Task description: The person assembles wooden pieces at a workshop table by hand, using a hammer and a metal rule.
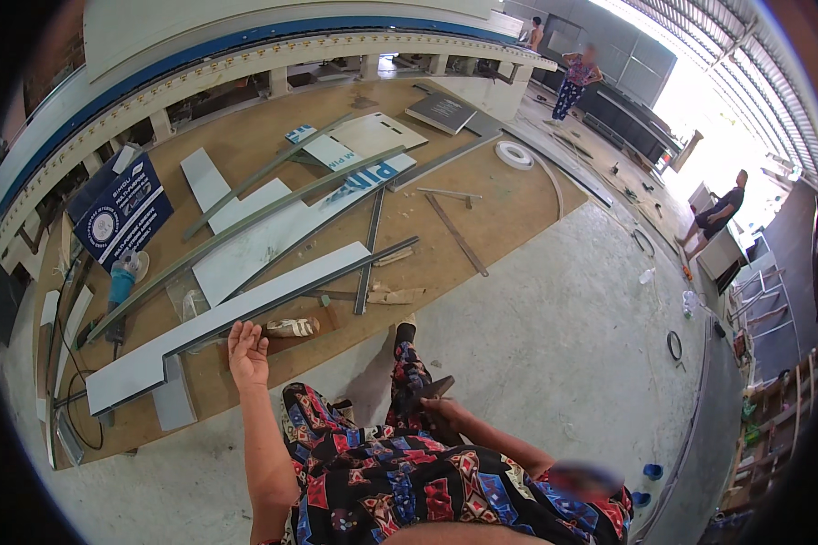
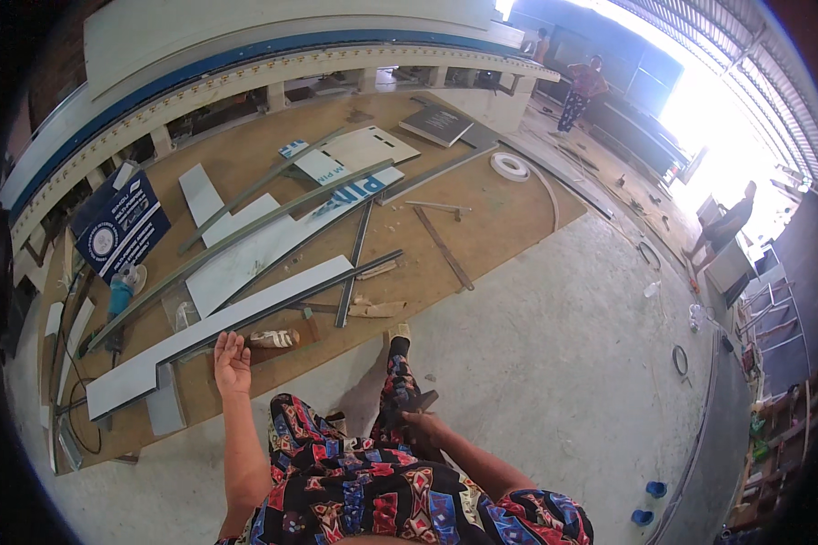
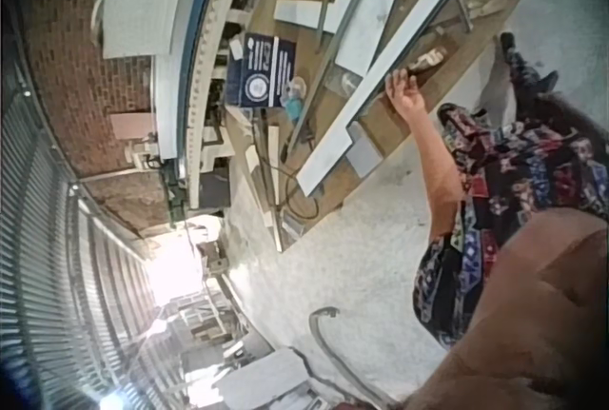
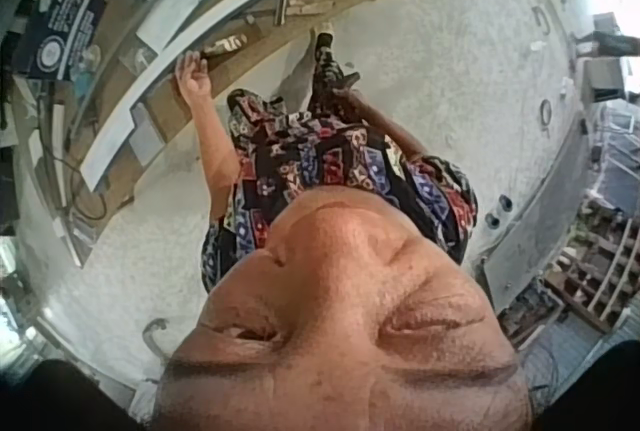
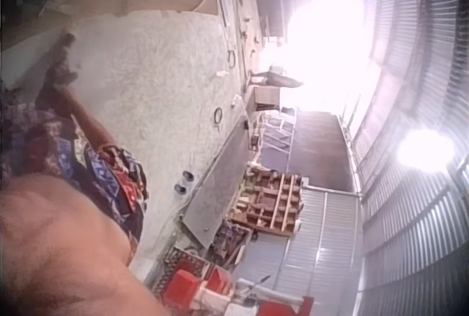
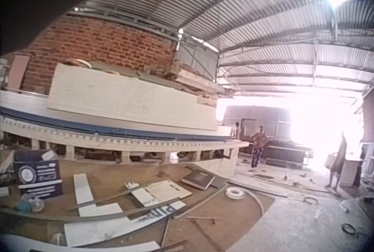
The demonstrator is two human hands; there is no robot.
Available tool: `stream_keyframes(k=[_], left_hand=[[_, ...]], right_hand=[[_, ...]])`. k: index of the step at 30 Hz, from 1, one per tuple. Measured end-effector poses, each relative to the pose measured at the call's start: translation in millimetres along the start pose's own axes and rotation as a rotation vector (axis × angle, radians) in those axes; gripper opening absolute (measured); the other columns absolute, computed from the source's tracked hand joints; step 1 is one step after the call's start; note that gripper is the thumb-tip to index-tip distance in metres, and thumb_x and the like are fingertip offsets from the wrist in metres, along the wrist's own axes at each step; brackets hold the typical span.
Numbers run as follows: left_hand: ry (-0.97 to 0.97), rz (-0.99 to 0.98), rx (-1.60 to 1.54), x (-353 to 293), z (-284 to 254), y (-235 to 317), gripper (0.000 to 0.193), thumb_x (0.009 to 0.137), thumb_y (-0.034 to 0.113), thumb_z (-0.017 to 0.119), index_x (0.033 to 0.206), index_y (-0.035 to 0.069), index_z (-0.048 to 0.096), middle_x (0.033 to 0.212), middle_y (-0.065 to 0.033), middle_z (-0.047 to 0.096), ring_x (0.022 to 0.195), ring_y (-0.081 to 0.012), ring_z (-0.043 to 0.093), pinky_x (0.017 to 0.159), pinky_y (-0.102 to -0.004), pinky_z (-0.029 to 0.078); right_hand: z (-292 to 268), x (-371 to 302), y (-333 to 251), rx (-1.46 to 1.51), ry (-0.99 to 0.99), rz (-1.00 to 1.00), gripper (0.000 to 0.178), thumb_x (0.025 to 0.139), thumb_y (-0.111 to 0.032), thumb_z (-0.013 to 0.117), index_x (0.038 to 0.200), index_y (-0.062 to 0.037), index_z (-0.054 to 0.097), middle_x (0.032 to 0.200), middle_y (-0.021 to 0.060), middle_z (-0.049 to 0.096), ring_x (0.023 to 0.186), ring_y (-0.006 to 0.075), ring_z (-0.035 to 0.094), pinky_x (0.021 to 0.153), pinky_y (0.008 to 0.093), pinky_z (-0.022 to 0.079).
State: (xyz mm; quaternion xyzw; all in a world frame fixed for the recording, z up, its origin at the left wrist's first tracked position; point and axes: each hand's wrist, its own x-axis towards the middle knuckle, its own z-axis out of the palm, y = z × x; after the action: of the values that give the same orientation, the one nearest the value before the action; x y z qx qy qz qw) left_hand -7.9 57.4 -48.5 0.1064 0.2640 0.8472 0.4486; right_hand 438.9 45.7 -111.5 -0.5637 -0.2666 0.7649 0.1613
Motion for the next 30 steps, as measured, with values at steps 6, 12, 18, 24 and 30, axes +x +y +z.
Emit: stream_keyframes(k=[6, 12, 18, 24, 30], left_hand=[[0.002, -0.009, 0.004, -2, 3, 1, 0.040, 0.080, -0.007, 0.058, 0.118, 0.008, 0.057, 0.109, -0.0096, 0.068, 0.099, -0.0234, 0.067, 0.073, -0.0359, 0.058], [-0.015, -0.001, 0.022, -1, 5, 0, 0.040, 0.081, -0.007, 0.057, 0.118, 0.007, 0.056, 0.109, -0.0097, 0.068, 0.099, -0.0236, 0.067, 0.074, -0.0359, 0.058], [-0.019, -0.018, 0.032, 0, 10, 0, 0.039, 0.082, -0.006, 0.057, 0.118, 0.007, 0.056, 0.109, -0.0096, 0.068, 0.097, -0.0231, 0.067, 0.073, -0.0358, 0.059], [-0.015, -0.010, 0.052, -2, 5, 3, 0.039, 0.082, -0.004, 0.059, 0.118, 0.008, 0.056, 0.108, -0.0093, 0.068, 0.097, -0.0227, 0.067, 0.073, -0.0353, 0.059], [-0.014, -0.025, 0.054, -4, 9, 1, 0.038, 0.082, -0.004, 0.060, 0.118, 0.008, 0.057, 0.108, -0.0094, 0.068, 0.097, -0.0225, 0.067, 0.072, -0.0349, 0.059]], right_hand=[[0, -30, -75, 0.050, 0.030, -0.200, 0.033, 0.088, -0.036, 0.064, 0.087, -0.0044, 0.056, 0.058, 0.0081, 0.055, 0.045, 0.0207, 0.055, 0.042, 0.0345, 0.045], [2, -32, -168, 0.144, 0.066, -0.402, 0.031, 0.087, -0.035, 0.067, 0.083, -0.0080, 0.053, 0.063, 0.0069, 0.055, 0.050, 0.0216, 0.055, 0.046, 0.0371, 0.047], [3, 1, -221, 0.199, 0.119, -0.402, 0.029, 0.085, -0.034, 0.069, 0.080, -0.0098, 0.053, 0.062, 0.0067, 0.054, 0.051, 0.0225, 0.055, 0.047, 0.0395, 0.046], [9, 49, -252, 0.254, 0.125, -0.397, 0.027, 0.084, -0.030, 0.070, 0.077, -0.0106, 0.053, 0.062, 0.0062, 0.054, 0.051, 0.0233, 0.055, 0.047, 0.0407, 0.045], [17, 75, -278, 0.280, 0.222, -0.411, 0.021, 0.082, -0.022, 0.072, 0.083, -0.0066, 0.057, 0.064, 0.0094, 0.053, 0.051, 0.0258, 0.056, 0.044, 0.0435, 0.043]])
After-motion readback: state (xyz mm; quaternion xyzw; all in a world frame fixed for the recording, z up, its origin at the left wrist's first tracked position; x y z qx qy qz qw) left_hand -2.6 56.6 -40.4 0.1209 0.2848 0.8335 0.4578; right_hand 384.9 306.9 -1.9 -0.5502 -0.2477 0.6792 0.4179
